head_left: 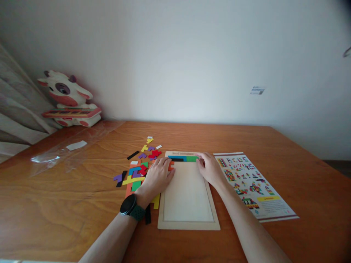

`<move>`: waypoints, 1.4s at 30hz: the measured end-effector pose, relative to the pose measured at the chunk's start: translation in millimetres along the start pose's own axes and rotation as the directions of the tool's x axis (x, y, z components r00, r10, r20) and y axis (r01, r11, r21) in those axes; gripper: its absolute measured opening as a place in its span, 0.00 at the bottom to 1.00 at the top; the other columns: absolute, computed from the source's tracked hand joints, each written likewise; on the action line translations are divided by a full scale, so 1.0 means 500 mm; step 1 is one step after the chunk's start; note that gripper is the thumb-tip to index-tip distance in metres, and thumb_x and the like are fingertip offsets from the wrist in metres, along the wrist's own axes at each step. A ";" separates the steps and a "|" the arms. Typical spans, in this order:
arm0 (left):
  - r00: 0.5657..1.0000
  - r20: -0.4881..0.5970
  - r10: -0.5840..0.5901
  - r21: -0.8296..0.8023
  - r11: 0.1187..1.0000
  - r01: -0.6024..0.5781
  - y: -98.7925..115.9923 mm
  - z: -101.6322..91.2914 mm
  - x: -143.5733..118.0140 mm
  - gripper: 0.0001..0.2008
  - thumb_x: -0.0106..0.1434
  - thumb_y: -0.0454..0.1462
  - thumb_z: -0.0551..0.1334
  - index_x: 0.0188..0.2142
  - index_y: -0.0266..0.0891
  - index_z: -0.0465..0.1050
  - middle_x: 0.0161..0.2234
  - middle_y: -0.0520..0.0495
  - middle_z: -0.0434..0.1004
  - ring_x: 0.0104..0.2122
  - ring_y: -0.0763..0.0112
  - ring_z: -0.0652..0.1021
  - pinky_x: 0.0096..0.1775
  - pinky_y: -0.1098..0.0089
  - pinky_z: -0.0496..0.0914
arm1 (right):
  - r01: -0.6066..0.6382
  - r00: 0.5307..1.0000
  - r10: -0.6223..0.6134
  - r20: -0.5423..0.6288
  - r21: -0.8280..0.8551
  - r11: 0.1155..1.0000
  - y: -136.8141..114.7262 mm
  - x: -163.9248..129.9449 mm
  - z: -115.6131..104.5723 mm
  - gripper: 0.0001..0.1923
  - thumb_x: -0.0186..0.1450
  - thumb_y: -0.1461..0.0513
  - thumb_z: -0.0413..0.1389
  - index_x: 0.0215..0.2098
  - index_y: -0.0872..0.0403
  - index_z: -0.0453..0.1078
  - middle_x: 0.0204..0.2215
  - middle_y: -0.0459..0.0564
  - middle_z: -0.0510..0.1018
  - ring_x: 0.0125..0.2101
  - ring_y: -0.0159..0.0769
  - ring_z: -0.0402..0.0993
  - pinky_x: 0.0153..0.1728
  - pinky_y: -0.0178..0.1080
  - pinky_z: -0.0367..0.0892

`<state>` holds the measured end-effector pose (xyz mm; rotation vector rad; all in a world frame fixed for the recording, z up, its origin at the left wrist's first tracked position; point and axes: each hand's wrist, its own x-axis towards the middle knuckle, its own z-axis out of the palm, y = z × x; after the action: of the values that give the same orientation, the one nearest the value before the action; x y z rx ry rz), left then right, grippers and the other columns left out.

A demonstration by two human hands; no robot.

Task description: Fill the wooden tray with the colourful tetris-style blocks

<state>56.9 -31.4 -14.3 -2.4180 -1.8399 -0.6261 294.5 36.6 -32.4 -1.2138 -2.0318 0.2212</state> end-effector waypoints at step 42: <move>0.968 -0.236 -0.089 -0.221 0.975 0.036 -0.271 -0.129 -0.070 0.08 0.60 0.41 0.63 0.36 0.43 0.79 0.36 0.44 0.79 0.39 0.60 0.77 0.45 0.64 0.70 | -0.250 0.573 0.818 -0.043 0.942 0.225 0.026 0.031 0.007 0.11 0.45 0.59 0.61 0.28 0.53 0.73 0.21 0.40 0.71 0.19 0.23 0.61 0.19 0.29 0.58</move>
<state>-95.7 -40.7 4.8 -2.2806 -1.8362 -1.1295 296.6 57.0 -33.2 -1.0509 -0.5717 1.0355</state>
